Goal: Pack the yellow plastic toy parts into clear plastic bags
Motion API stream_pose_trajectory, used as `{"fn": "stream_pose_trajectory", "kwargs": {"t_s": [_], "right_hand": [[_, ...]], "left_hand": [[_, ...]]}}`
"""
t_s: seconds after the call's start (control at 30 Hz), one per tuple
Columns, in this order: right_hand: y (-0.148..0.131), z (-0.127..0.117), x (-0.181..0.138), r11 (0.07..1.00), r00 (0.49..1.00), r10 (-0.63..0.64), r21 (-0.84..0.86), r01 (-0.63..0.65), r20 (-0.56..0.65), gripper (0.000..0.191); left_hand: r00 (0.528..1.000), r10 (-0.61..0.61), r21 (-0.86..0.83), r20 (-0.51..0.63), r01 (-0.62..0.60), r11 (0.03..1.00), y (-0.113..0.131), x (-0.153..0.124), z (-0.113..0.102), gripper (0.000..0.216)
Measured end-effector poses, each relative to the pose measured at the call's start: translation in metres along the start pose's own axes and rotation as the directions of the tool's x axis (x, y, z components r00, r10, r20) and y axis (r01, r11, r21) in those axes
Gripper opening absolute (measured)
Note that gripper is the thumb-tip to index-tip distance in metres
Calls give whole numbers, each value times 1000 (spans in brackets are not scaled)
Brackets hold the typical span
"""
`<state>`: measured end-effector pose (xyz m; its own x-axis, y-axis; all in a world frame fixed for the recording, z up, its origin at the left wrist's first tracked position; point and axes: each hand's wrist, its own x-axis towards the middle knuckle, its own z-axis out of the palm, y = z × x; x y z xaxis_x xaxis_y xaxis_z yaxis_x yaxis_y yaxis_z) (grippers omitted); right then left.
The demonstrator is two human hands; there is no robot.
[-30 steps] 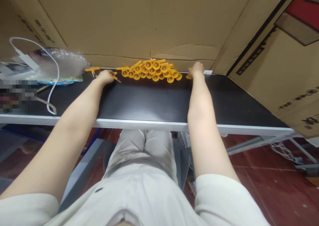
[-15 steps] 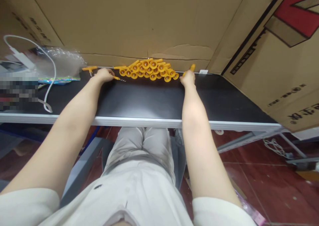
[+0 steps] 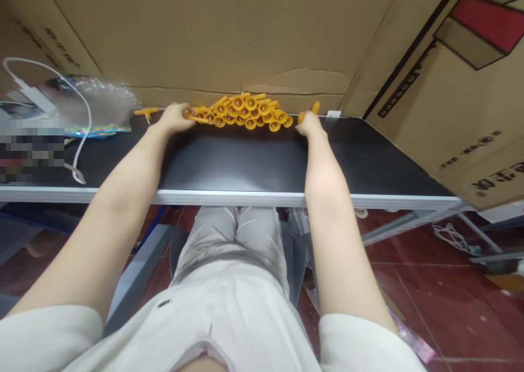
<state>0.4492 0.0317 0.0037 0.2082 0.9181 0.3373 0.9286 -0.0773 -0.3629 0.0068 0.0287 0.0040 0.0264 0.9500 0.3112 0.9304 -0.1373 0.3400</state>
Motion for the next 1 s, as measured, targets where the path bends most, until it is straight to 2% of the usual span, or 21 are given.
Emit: {"fn": "stream_pose_trajectory", "kwargs": {"t_s": [0.03, 0.1, 0.2, 0.33, 0.47, 0.6, 0.7, 0.9, 1.0], "right_hand": [[-6, -6, -3, 997, 997, 71, -12, -70, 29, 50], [-19, -17, -9, 994, 994, 105, -10, -105, 42, 56], [-35, -32, -15, 1000, 1000, 25, -5, -25, 6, 58], [-60, -43, -23, 982, 981, -190, 10, 190, -32, 43], [-89, -40, -35, 899, 898, -438, 26, 437, 32, 35], [-108, -20, -47, 816, 807, -571, -7, 578, 153, 33], [-110, -7, -50, 786, 778, -595, -58, 616, 200, 31], [-105, -2, -47, 796, 797, -584, -85, 600, 153, 28], [-105, -3, -48, 804, 809, -563, -115, 583, 169, 32]], "left_hand": [[1000, 16, -10, -1, -16, 1000, 1, 0, -1, 47], [999, 47, -43, 2, -47, 998, 5, -1, -2, 50], [997, 78, -79, -2, -78, 994, 13, -3, -5, 51], [988, 153, -96, -21, -154, 983, 28, -8, -10, 49], [978, 209, -106, -18, -209, 972, 44, -15, -15, 48], [969, 246, -104, -2, -244, 964, 55, -20, -16, 50], [963, 268, -93, 10, -266, 959, 58, -20, -15, 51], [957, 288, -81, -2, -288, 954, 57, -19, -14, 47], [961, 275, -65, 3, -274, 960, 59, -21, -16, 45]]}}
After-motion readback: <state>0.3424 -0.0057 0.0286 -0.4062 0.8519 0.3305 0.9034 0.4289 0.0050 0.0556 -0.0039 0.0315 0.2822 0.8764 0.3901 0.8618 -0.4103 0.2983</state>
